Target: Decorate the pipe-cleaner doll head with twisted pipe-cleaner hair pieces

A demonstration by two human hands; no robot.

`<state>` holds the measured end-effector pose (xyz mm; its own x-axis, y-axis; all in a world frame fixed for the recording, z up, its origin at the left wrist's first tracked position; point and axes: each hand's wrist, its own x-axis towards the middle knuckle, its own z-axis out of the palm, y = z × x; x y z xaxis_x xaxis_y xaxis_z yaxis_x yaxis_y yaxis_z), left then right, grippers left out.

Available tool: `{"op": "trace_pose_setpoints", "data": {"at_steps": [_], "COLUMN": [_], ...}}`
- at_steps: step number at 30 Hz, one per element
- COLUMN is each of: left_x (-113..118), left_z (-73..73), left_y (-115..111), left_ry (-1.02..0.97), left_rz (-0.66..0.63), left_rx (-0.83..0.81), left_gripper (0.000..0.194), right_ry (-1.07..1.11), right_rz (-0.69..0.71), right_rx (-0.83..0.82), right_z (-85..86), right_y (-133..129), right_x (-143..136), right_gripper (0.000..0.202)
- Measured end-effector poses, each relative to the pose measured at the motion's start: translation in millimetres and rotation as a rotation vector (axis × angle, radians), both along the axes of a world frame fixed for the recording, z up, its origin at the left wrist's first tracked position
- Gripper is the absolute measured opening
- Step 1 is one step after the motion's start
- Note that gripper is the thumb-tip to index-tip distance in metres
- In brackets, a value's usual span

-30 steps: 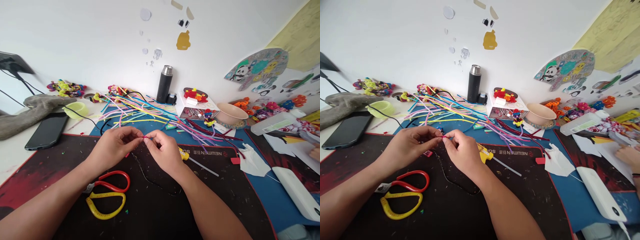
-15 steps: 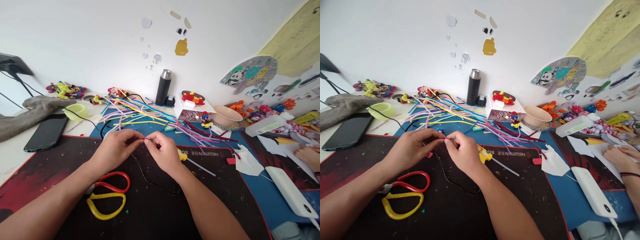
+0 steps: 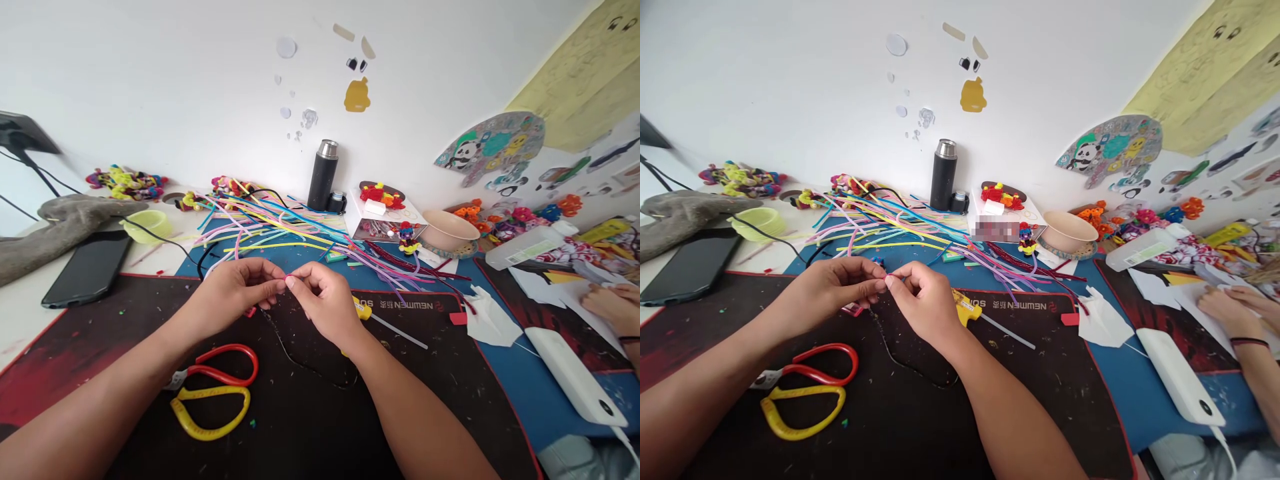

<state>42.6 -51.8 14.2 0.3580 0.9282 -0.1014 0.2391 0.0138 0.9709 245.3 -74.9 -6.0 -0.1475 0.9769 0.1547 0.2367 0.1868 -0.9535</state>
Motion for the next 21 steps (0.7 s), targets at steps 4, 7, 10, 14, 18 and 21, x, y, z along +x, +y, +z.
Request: {"op": "trace_pose_setpoints", "data": {"at_steps": [4,7,10,14,18,21], "left_x": [1.1,2.1,2.6,3.8,4.1,0.4], "left_z": [3.0,4.8,5.4,3.8,-2.4,-6.7], "left_y": [-0.3,-0.4,0.7,1.7,1.6,2.9], "left_ry": [-0.013,-0.044,-0.118,-0.173,-0.157,-0.141], "left_rz": [0.006,0.037,0.065,0.073,0.081,0.045], "left_rx": [-0.058,-0.104,-0.149,-0.173,-0.182,-0.179], "left_gripper": [0.05,0.05,0.049,0.047,0.048,0.046], "right_ry": [0.008,0.048,0.1,0.123,0.097,0.056], "right_rz": [0.001,-0.003,-0.013,-0.01,-0.001,-0.003], "right_rx": [-0.006,-0.015,-0.015,-0.027,-0.044,-0.046], "right_z": [1.1,1.2,-0.3,-3.2,-4.8,-4.8], "right_y": [0.1,0.7,1.7,2.8,3.2,3.6], "right_x": [0.1,-0.4,-0.4,0.2,0.5,0.8], "right_gripper": [0.026,0.029,0.031,0.029,0.028,0.026]}}
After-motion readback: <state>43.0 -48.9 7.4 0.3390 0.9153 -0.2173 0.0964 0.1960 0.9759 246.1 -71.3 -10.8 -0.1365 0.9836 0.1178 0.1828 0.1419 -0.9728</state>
